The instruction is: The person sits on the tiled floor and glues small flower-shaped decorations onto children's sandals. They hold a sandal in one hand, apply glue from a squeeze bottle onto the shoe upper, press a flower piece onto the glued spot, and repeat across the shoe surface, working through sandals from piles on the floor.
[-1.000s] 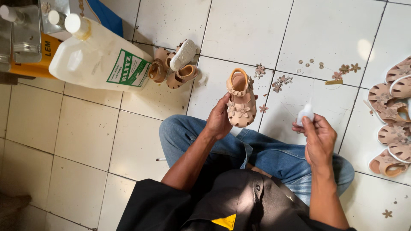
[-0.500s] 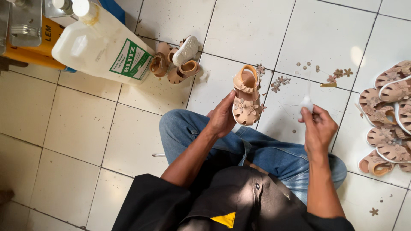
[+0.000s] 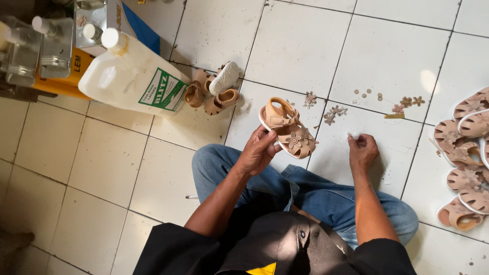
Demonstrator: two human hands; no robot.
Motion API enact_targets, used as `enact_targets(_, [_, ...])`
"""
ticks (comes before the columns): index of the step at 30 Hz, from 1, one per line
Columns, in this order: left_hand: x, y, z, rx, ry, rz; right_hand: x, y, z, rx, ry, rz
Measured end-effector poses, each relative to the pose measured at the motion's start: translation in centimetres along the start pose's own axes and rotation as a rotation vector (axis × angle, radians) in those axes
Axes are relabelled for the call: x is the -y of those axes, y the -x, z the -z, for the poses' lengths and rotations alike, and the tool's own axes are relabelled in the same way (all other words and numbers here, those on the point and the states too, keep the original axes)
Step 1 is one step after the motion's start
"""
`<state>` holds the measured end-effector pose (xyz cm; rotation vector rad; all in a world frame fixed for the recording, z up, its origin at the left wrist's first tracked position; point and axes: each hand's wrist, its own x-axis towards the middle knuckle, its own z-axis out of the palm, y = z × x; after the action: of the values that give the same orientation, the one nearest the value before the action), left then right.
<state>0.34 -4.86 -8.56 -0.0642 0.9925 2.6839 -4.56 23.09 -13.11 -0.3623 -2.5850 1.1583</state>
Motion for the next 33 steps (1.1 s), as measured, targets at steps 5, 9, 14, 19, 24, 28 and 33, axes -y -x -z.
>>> enact_targets(5, [0.6, -0.3, 0.0, -0.012, -0.002, 0.012, -1.2, -0.1, 0.2, 0.015, 0.068, -0.062])
enact_targets(9, [1.1, -0.7, 0.0, -0.075, -0.054, -0.003, 0.1, 1.6, 1.9, 0.077, -0.019, -0.092])
enact_targets(14, [2.3, -0.7, -1.1, -0.093, -0.104, -0.066, 8.2, 6.6, 4.8, 0.159, -0.359, 0.427])
enact_targets(19, [2.6, 0.1, -2.5, -0.095, -0.246, -0.210, 14.4, 6.4, 5.6, 0.049, -0.122, 0.524])
enact_targets(24, [2.0, 1.0, -3.2, -0.138, -0.401, -0.227, 14.3, 6.8, 4.9, 0.092, -0.120, 0.478])
enact_targets(28, [1.5, 1.4, -3.6, -0.145, -0.493, -0.242, 12.4, 6.6, 4.6, 0.129, -0.106, 0.482])
enact_targets(33, [1.4, 2.3, -4.7, -0.254, -0.819, -0.279, 11.1, 6.5, 3.6, 0.092, 0.036, 0.653])
